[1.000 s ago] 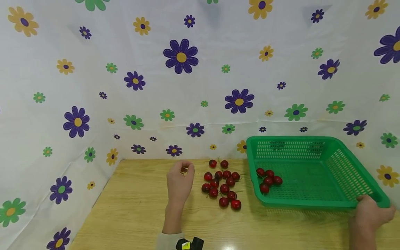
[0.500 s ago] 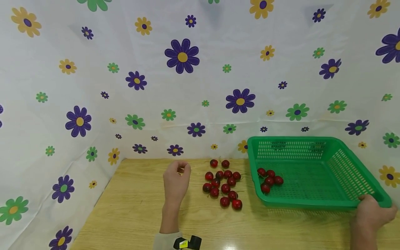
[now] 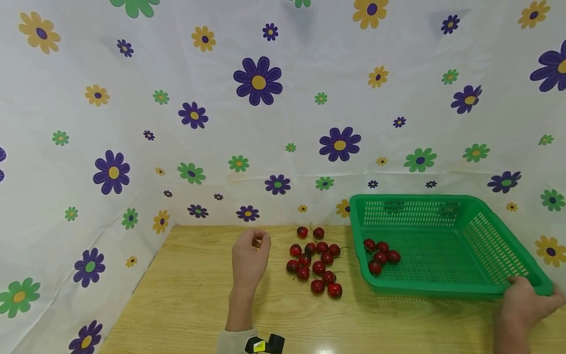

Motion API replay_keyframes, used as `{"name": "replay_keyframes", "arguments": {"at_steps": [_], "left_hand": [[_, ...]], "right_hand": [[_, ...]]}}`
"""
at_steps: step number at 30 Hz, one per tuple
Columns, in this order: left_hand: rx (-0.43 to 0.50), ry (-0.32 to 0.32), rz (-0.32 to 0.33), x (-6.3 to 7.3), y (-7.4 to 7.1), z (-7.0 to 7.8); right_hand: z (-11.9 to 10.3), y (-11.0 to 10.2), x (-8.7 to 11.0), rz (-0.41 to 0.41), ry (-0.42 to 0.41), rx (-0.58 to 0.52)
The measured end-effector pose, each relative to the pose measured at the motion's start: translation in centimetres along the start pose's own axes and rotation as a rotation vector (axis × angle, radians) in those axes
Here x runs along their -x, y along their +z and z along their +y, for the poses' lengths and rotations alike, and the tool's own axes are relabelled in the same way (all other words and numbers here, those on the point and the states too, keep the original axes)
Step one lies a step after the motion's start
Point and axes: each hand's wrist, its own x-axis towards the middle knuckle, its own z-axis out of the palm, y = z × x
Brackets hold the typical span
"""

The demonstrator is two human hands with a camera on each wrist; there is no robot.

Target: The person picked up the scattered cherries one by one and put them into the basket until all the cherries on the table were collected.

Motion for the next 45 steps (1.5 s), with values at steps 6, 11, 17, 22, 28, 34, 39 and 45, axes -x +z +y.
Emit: {"name": "replay_keyframes", "arguments": {"at_steps": [6,11,17,22,28,34,39,45], "left_hand": [[-0.008,0.026,-0.001,0.07,-0.08,-0.04],[-0.014,0.029,-0.006,0.12,-0.09,-0.05],[-0.026,0.013,-0.014,0.09,-0.16,-0.02],[-0.043,0.005,-0.02,0.12,-0.23,-0.05],[-0.049,0.011,-0.03,0.15,-0.19,-0.08],[-0.055,-0.002,-0.049,0.17,-0.12,-0.13],[-0.081,-0.02,-0.083,0.19,-0.06,-0.33],[-0.165,-0.082,-0.215,0.29,0.15,-0.95]], "right_hand": [[0.16,0.11,0.12,0.006,-0.048,0.049],[0.03,0.26,0.09,0.025,-0.051,0.071],[-0.22,0.28,0.16,0.018,-0.032,0.096],[-0.2,0.27,0.08,0.012,-0.03,0.081],[-0.25,0.26,0.09,0.009,-0.038,0.059],[-0.32,0.27,0.11,0.011,-0.028,0.022],[-0.31,0.29,0.13,0.013,-0.023,0.018],[-0.19,0.28,0.02,0.02,-0.03,0.022]]}}
